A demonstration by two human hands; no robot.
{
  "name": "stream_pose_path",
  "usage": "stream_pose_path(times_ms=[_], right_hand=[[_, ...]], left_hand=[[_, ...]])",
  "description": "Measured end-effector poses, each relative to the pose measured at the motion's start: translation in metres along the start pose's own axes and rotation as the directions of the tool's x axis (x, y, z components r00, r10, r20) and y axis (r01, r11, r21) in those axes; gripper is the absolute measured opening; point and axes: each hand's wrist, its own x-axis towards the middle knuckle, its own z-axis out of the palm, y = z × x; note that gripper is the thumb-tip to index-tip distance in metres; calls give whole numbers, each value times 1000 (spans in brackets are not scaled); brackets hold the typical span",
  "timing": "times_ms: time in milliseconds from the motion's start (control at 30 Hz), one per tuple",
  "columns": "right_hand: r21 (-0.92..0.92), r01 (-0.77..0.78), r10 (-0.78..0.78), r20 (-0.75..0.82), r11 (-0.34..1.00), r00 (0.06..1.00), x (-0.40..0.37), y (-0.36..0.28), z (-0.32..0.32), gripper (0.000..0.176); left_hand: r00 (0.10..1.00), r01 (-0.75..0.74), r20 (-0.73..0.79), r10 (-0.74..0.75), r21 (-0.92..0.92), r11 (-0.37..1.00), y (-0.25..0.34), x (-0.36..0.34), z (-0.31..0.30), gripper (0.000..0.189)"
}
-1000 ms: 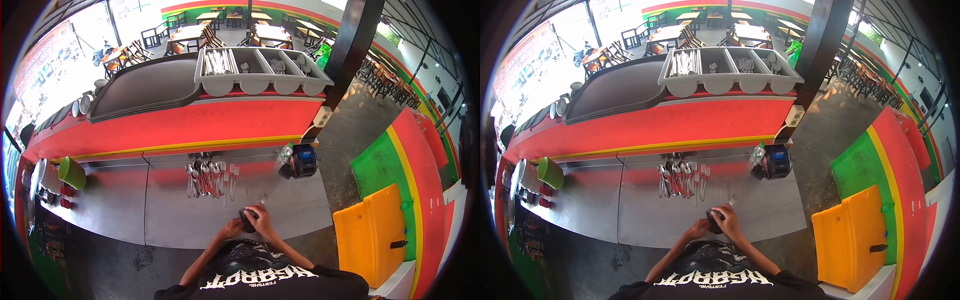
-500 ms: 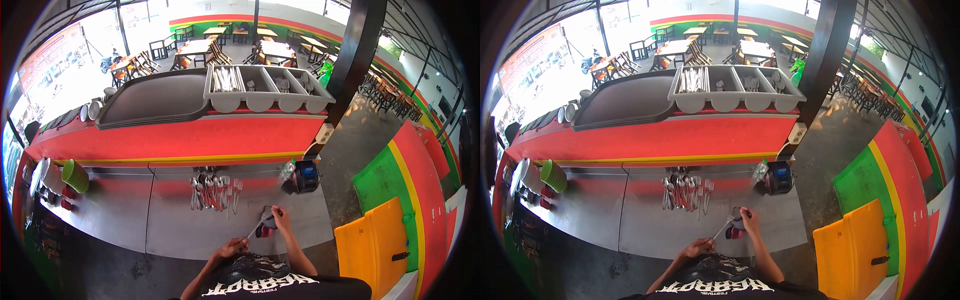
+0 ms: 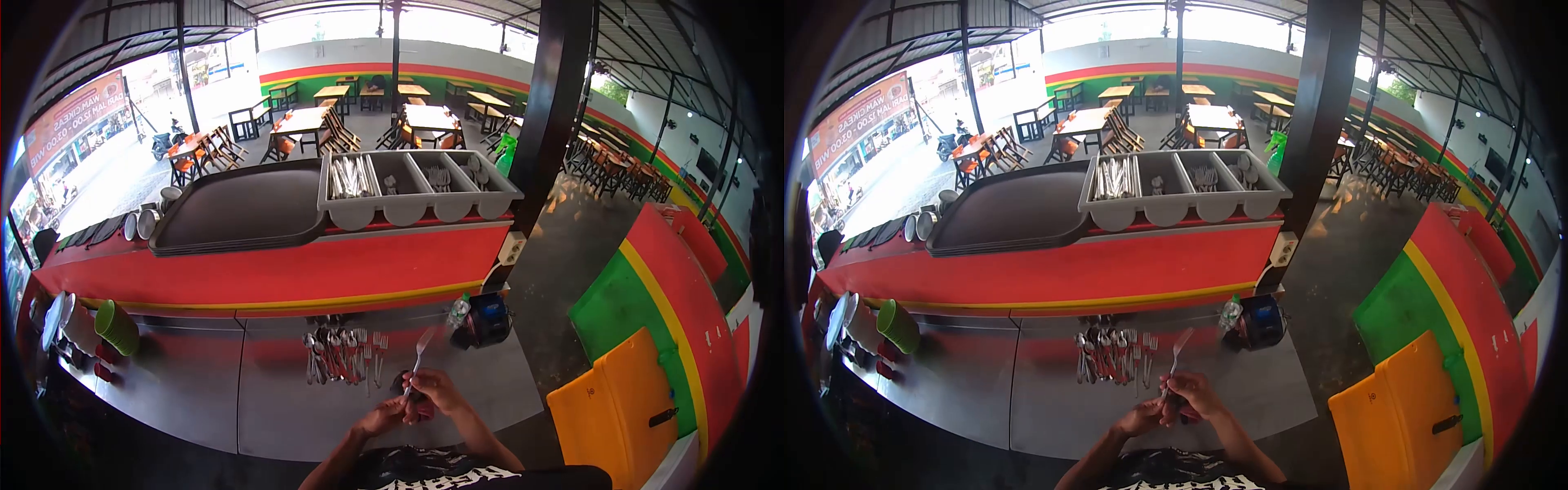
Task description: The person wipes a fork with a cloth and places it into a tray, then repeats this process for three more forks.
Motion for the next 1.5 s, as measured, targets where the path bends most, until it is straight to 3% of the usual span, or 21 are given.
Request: stream_pose_path(times_ms=[33, 133, 167, 233, 333, 467, 533, 600, 667, 800, 900, 1000, 1100, 1200, 1300, 1367, 1500], right_hand=[[-9, 13, -13, -23, 1000, 1000, 0, -13, 2, 29], [-140, 128, -141, -81, 982, 987, 17, -44, -3, 25], [-203, 176, -198, -92, 963, 976, 23, -56, -4, 24], [-336, 254, -299, -87, 907, 950, 37, -91, -3, 25], [-423, 373, -445, -80, 826, 892, 54, -145, 3, 24], [-540, 477, -596, -56, 693, 801, 63, -221, 26, 22], [-602, 557, -706, -16, 572, 708, 81, -247, 26, 20], [-663, 596, -773, 40, 454, 633, 105, -274, 15, 19], [-707, 591, -779, 91, 388, 621, 135, -305, 3, 18], [-713, 620, -815, 119, 327, 567, 215, -336, -38, 20], [-731, 589, -803, 96, 344, 588, 257, -347, -63, 23], [-822, 467, -755, 71, 325, 652, 292, -354, -92, 24], [-889, 298, -732, -58, 347, 679, 292, -358, -90, 27], [-959, 206, -773, -18, 192, 635, 313, -347, -114, 29], [-967, 92, -744, -119, 236, 658, 300, -350, -92, 30], [-985, 70, -753, -73, 156, 654, 300, -349, -88, 30], [-989, -4, -763, -117, 149, 635, 299, -346, -81, 33]], left_hand=[[998, 42, -59, -36, 109, 993, 14, 5, 6, 31], [993, -30, -81, 86, 531, 847, 58, 36, 13, 34], [988, -28, -107, 108, 573, 819, 73, 48, 15, 32], [975, -24, -152, 163, 655, 755, 106, 72, 20, 28], [933, -153, -125, 338, 713, 684, 153, 111, 34, 24], [883, -257, 34, 468, 869, 423, 231, 144, 80, 18], [830, -323, 145, 539, 912, 251, 261, 164, 93, 18], [801, -304, 152, 580, 937, 173, 284, 195, 88, 16], [783, -250, 152, 603, 965, 81, 311, 228, 78, 18], [766, -54, 55, 641, 998, -20, 352, 294, 48, 25], [772, 44, 36, 635, 993, -111, 365, 339, 13, 29], [794, 26, -10, 608, 1000, -18, 371, 368, -17, 27], [836, 63, -79, 543, 997, 48, 375, 382, -22, 27], [834, -51, 7, 552, 997, 65, 369, 397, -42, 28], [812, 89, -39, 582, 994, -59, 375, 376, -13, 27], [804, 126, -61, 592, 990, -69, 377, 374, -18, 27], [742, 225, -139, 656, 973, -48, 374, 369, -6, 25]])
